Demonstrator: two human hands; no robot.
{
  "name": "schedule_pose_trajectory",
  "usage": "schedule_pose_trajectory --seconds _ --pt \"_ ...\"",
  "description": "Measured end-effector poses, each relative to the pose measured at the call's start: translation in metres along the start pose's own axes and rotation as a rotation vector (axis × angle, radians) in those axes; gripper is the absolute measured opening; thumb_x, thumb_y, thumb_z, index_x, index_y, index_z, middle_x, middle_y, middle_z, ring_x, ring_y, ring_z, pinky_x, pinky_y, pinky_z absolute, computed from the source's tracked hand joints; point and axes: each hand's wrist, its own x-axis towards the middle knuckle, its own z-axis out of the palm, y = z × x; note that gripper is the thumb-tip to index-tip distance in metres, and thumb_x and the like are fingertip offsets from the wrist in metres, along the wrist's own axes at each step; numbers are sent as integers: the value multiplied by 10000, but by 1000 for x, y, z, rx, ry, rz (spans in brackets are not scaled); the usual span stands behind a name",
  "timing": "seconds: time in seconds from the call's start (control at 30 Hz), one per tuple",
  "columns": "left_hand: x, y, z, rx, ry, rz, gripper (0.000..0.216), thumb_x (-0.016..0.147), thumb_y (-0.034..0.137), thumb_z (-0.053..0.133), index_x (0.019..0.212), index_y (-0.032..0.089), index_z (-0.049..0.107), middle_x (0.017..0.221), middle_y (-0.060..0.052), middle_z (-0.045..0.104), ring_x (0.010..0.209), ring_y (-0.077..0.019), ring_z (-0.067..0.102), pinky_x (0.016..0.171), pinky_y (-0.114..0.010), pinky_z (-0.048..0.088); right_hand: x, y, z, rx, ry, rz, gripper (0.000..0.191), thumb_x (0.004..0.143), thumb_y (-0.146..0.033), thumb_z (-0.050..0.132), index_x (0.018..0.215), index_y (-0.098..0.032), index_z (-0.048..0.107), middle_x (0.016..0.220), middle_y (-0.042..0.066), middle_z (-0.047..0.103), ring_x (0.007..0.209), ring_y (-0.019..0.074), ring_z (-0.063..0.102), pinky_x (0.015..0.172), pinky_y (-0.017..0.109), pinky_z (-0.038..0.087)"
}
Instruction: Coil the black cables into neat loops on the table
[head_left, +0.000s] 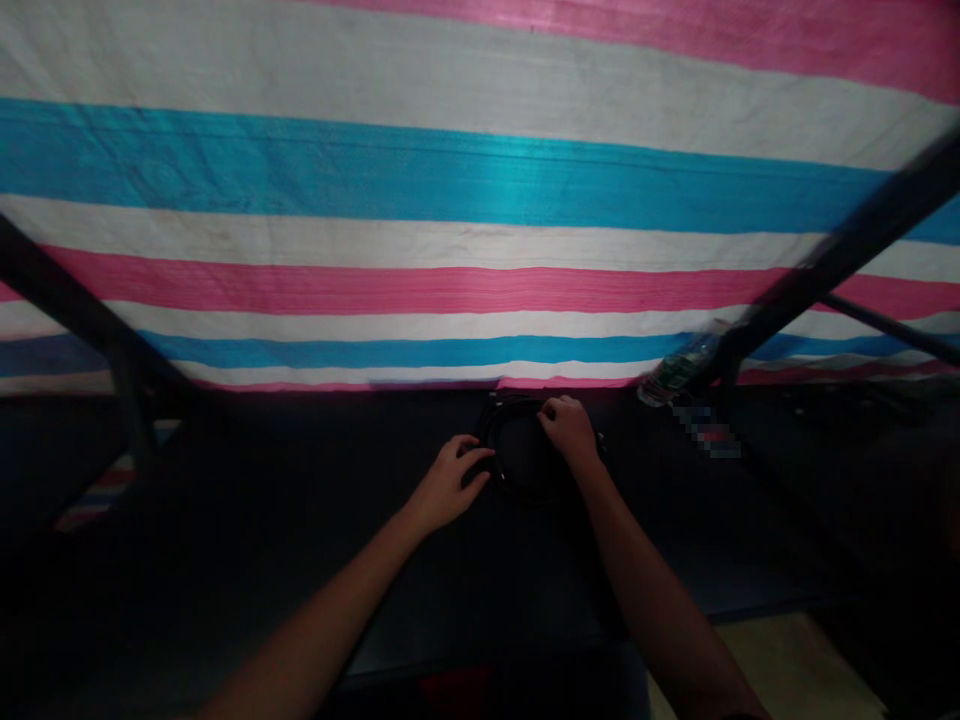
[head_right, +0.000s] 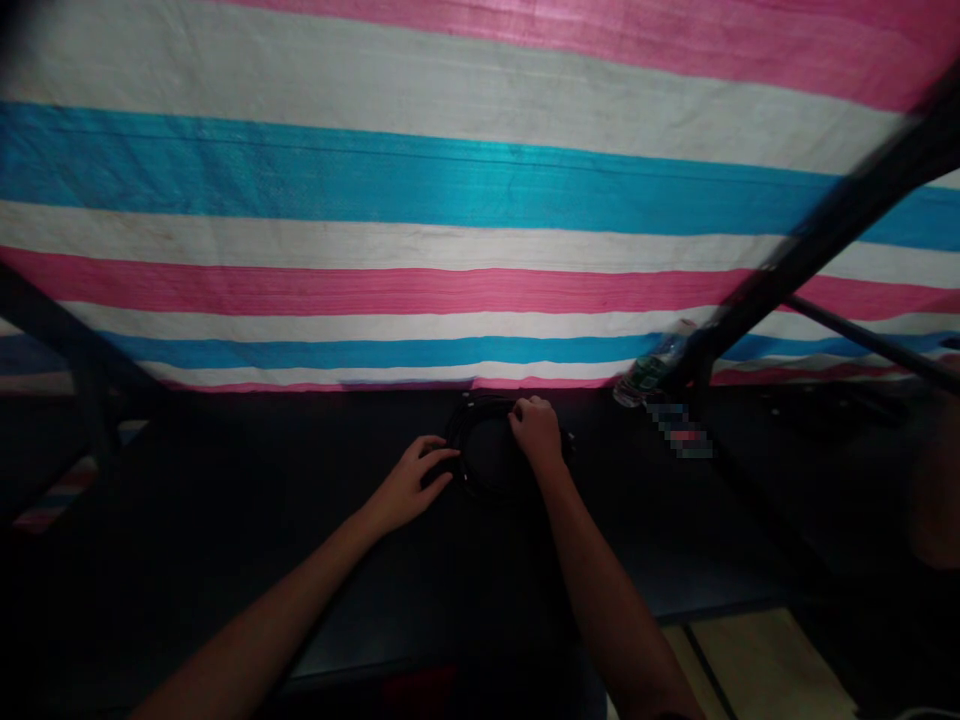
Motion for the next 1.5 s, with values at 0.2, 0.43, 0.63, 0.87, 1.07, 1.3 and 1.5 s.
schedule_pose_trajectory --seconds 0.2,0.43,0.63,0.87,1.07,1.3,1.5 --pt "3 -4 -2 -93 9 -51 245 908 268 544 1137 229 624 1171 -84 549 1092 -222 556 975 -399 466 0 19 3 -76 87 152 97 781 -277 672 826 -195 648 875 62 550 825 221 546 723 327 409" --pt "6 -7 -4 -126 24 -126 201 904 256 531 1074 201 624 1060 -61 577 877 -172 591 770 -306 493 1 19 -1 -76 -15 172 83 774 -183 654 856 -196 650 896 81 595 860 241 575 743 345 416" --pt "6 -10 -5 -116 27 -152 199 911 277 521 1064 191 615 1014 -51 590 741 -138 570 673 -276 465 6 17 -14 168 106 74 57 806 -190 581 856 -174 603 846 82 639 788 218 605 721 322 446" --pt "7 -12 -4 -114 33 -145 227 936 330 501 1064 181 614 983 -54 621 782 -157 577 692 -283 455 5 10 -45 571 228 -108 230 839 -363 588 914 -185 714 892 77 738 816 231 666 786 376 514" --pt "7 -9 -5 -129 13 -137 242 954 344 474 1040 180 630 958 -48 639 823 -170 588 732 -293 453 -9 2 -80 982 135 78 315 761 -414 709 964 -177 745 585 -22 599 460 101 493 432 226 418" --pt "7 -6 -8 -113 -8 -142 232 949 332 484 1038 177 631 945 -41 640 761 -154 573 682 -278 435 -7 -2 -88 987 83 90 304 769 -451 698 862 -163 722 529 -49 511 406 68 395 376 191 310" --pt "9 -7 -7 -112 -5 -143 237 947 340 486 1028 172 633 937 -41 644 801 -163 587 710 -282 442 1 18 -44 504 -47 -10 243 824 -364 616 834 -158 745 827 71 741 760 209 667 690 293 485"
